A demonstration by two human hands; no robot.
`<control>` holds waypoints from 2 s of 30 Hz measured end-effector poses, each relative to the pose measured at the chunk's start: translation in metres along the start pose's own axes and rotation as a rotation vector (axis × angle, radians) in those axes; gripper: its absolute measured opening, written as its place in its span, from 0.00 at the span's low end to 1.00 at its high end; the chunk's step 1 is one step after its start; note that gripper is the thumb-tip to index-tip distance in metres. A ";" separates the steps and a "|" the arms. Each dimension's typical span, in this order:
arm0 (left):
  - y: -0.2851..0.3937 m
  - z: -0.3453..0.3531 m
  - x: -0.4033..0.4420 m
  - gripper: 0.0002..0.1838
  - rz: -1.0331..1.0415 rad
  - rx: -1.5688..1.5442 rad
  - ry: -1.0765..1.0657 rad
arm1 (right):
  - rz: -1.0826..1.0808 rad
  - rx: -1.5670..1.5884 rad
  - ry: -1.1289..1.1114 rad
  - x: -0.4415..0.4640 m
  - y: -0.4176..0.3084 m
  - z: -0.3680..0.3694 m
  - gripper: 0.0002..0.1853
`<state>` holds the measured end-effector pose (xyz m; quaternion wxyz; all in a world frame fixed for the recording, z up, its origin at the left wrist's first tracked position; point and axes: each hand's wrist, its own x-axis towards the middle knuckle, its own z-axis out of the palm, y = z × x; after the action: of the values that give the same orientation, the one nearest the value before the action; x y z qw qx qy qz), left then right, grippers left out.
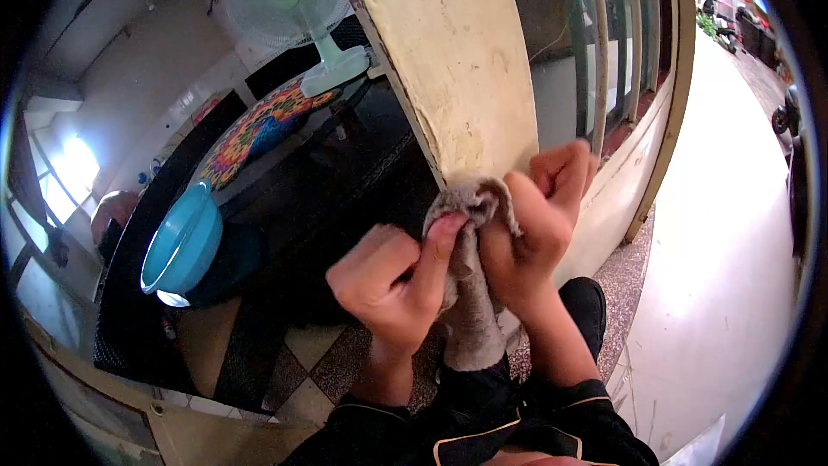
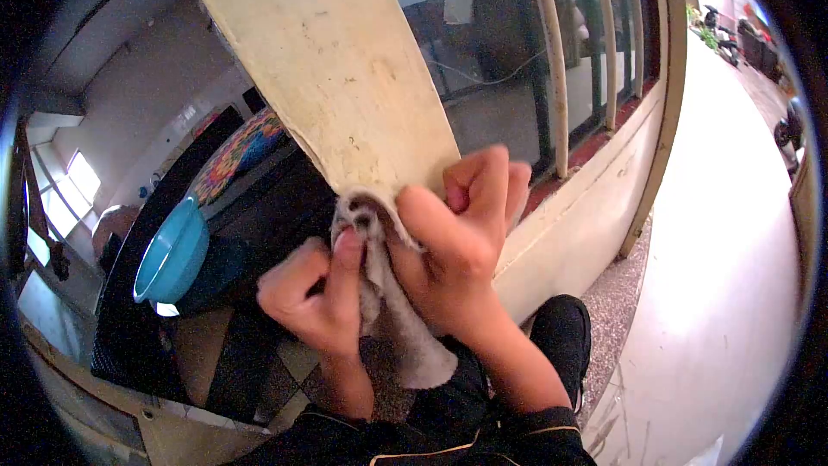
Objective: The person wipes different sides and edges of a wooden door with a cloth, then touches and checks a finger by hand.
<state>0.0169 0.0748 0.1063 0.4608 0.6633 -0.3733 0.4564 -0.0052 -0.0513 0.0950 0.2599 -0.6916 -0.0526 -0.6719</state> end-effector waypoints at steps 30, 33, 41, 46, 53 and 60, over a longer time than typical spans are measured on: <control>-0.007 0.019 -0.017 0.23 -0.036 -0.029 -0.022 | -0.043 0.002 -0.032 -0.005 0.020 0.001 0.10; -0.003 0.014 0.024 0.23 0.094 0.084 0.006 | -0.192 0.005 0.065 0.039 0.021 0.007 0.09; -0.005 0.018 0.019 0.21 -0.020 0.016 0.114 | -0.137 -0.065 -0.012 0.038 0.011 0.003 0.09; -0.006 0.022 0.066 0.24 0.049 -0.045 0.274 | -0.417 -0.022 0.241 0.097 0.005 0.023 0.07; -0.006 0.018 0.016 0.17 0.100 -0.065 0.101 | -0.108 -0.065 0.051 0.025 0.011 0.004 0.11; 0.021 0.027 0.078 0.22 0.123 0.067 0.180 | -0.264 -0.007 0.231 0.097 0.021 0.018 0.08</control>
<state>0.0285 0.0374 0.1815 0.4414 0.6105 -0.3549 0.5537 0.0288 -0.0882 0.1822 0.1714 -0.5978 -0.1104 -0.7753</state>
